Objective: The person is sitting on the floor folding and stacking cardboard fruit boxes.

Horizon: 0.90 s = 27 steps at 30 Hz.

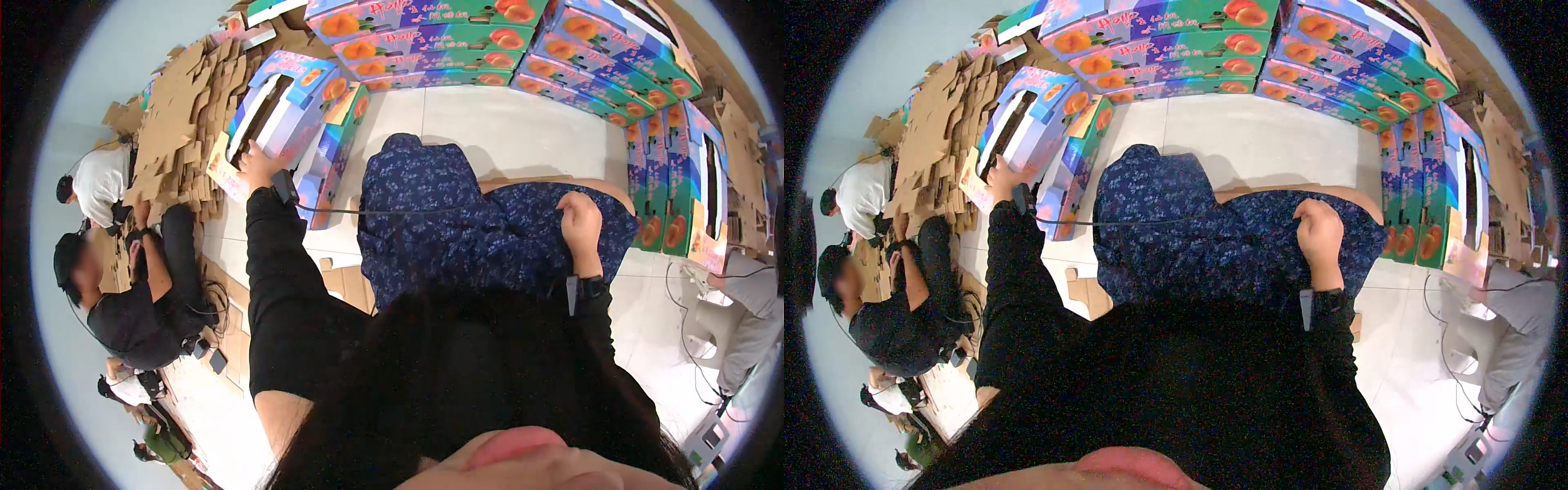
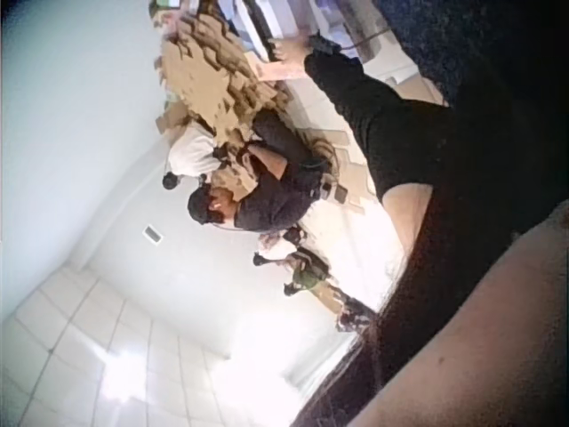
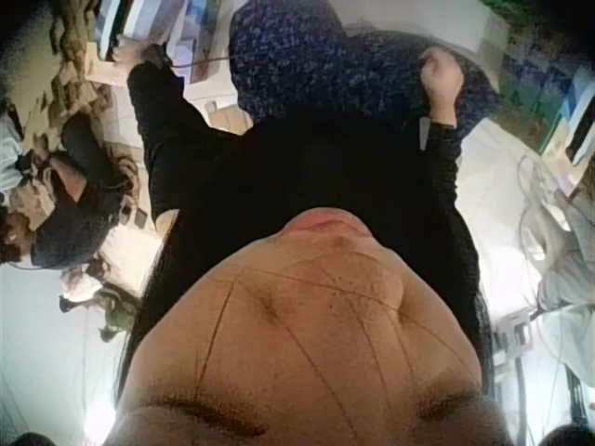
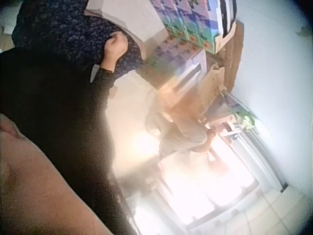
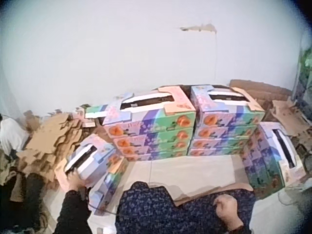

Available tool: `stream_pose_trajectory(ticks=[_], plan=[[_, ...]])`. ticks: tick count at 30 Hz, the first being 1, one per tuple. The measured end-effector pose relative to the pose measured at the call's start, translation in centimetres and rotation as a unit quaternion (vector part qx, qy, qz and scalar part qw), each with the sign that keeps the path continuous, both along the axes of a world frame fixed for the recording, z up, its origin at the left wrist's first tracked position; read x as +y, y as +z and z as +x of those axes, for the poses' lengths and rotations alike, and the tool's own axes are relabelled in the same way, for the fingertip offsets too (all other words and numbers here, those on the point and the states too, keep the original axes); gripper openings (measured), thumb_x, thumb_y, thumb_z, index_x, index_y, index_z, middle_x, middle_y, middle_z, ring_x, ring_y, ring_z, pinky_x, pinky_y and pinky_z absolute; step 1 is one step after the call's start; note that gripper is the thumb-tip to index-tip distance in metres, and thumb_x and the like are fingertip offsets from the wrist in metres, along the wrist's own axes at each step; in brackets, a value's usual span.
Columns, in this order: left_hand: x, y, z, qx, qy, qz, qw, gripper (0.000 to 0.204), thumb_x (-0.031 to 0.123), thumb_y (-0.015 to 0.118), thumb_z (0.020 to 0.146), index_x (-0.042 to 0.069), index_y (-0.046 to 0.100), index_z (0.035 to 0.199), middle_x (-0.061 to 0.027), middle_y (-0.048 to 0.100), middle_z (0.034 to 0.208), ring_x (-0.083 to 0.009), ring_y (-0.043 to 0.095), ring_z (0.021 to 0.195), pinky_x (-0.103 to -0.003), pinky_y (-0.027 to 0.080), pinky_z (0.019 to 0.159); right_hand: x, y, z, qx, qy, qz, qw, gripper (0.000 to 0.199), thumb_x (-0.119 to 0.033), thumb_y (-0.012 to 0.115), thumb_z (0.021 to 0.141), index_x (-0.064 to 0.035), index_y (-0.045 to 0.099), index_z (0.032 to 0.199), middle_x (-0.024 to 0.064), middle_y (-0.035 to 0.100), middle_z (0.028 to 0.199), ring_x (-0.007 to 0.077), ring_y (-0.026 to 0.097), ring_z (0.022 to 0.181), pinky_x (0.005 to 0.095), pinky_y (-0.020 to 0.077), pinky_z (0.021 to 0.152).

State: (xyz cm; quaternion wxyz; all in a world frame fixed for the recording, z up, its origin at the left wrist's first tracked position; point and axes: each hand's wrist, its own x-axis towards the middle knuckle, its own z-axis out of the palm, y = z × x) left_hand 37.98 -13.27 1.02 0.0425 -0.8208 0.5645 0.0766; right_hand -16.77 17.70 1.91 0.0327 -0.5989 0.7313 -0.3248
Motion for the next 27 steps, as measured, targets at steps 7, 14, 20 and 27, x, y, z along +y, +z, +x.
stream_pose_trajectory(ticks=[7,14,20,27], plan=[[-1.3,0.2,-1.7,-0.053,0.006,-0.01,0.999,0.13,0.064,0.077,0.054,0.016,0.006,0.152,-0.0291,0.009,0.152,-0.0421,0.002,0.143,-0.059,0.003,0.111,-3.6,3.6,8.8,-0.058,0.244,-0.016,0.968,0.021,-0.01,0.065,0.075,-0.0052,0.062,0.096,0.0128,0.063,0.099,0.031,0.061,0.088,0.0369,0.0501,0.078],[-1.2,-0.2,-2.1,-0.035,0.0,-0.03,0.999,0.126,0.064,0.076,0.055,0.02,0.008,0.152,-0.0262,0.011,0.153,-0.0415,0.004,0.143,-0.06,0.004,0.11,-8.5,0.6,12.1,-0.057,0.297,0.06,0.951,0.016,-0.021,0.061,0.08,-0.0099,0.056,0.091,0.0093,0.061,0.081,0.0309,0.062,0.08,0.0423,0.0492,0.065],[0.7,0.7,-3.8,-0.048,-0.149,-0.152,0.976,0.117,0.064,0.073,0.06,0.02,0.013,0.151,-0.0244,0.022,0.15,-0.0425,0.013,0.141,-0.064,0.007,0.108,-16.7,-1.0,8.0,-0.037,0.1,-0.018,0.994,0.035,-0.04,0.069,0.077,-0.0062,0.059,0.078,0.0154,0.061,0.076,0.0357,0.061,0.072,0.0446,0.0479,0.063],[4.7,4.6,-3.7,0.006,-0.188,-0.236,0.954,0.105,0.052,0.072,0.066,0.02,0.018,0.15,-0.023,0.026,0.149,-0.041,0.014,0.141,-0.064,0.005,0.108,-26.6,-0.3,13.0,-0.077,0.29,0.077,0.951,0.028,-0.03,0.06,0.084,-0.0047,0.068,0.093,0.0177,0.067,0.083,0.0308,0.065,0.075,0.0406,0.0501,0.066]])
